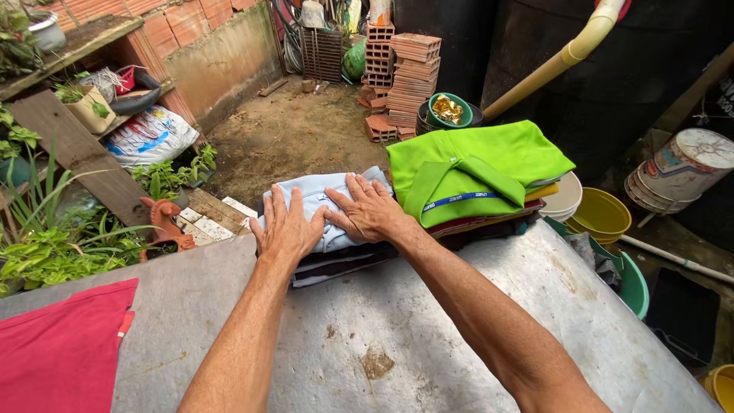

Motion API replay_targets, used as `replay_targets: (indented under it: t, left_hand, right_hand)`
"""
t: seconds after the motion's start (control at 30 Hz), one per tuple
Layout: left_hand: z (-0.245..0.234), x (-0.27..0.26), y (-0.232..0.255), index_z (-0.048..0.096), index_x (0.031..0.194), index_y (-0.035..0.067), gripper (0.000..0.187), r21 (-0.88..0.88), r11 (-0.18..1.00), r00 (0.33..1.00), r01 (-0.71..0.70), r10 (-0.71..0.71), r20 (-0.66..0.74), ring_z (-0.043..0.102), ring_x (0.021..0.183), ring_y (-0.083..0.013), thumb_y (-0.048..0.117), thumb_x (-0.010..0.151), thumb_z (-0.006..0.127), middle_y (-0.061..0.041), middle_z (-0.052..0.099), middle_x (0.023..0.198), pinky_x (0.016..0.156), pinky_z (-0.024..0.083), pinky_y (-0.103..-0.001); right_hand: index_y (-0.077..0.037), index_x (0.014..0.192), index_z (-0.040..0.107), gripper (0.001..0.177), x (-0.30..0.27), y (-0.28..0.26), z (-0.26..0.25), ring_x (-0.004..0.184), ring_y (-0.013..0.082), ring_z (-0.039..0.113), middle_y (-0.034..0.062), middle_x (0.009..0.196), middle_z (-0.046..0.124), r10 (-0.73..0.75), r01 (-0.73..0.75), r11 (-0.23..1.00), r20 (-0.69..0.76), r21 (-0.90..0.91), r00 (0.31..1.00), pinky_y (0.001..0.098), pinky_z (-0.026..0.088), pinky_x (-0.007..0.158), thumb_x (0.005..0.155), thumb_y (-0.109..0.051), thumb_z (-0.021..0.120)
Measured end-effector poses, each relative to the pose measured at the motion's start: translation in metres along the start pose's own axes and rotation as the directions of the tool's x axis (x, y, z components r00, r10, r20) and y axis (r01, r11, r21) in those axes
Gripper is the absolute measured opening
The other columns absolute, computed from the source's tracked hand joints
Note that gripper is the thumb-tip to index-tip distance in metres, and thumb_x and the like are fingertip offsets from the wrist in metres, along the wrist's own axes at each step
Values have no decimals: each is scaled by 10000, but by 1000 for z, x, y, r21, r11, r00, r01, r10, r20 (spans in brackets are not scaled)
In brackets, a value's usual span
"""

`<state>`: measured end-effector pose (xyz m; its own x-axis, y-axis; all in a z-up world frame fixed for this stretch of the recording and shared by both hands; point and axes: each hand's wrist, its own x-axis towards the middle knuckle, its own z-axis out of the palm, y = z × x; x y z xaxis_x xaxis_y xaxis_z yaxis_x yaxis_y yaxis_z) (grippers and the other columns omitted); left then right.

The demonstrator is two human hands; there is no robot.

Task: The person folds a shirt on a metal surface by straightening the fabric, folding in the sides, and tucking the garment into itself.

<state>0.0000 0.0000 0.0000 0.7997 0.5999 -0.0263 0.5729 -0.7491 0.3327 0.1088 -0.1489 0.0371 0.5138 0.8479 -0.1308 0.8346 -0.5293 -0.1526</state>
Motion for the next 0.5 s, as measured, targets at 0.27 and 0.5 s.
replay_targets:
  t: [0.27, 0.5]
  left_hand:
    - [5, -7, 0, 308, 1641, 202, 846, -69, 998, 1000, 0, -2, -27, 109, 1613, -319, 755, 1001, 288, -141, 111, 1753, 1211, 206, -664]
    - [8, -6, 0, 298, 1645, 226, 828, -90, 996, 1000, 0, -3, -26, 107, 1614, -312, 748, 1001, 306, -127, 107, 1754, 1204, 204, -668]
  right_hand:
    - [-380, 1643, 236, 713, -11, -2, -2, 1610, 396, 101, 219, 1729, 142, -10, 10, 998, 4, 54, 1000, 540, 99, 1297, 1019, -711, 140]
    - [-415, 1633, 249, 710, -12, -1, 2, 1612, 384, 92, 209, 1734, 132, 5, -4, 998, -2, 69, 1000, 534, 81, 1302, 1010, -736, 134]
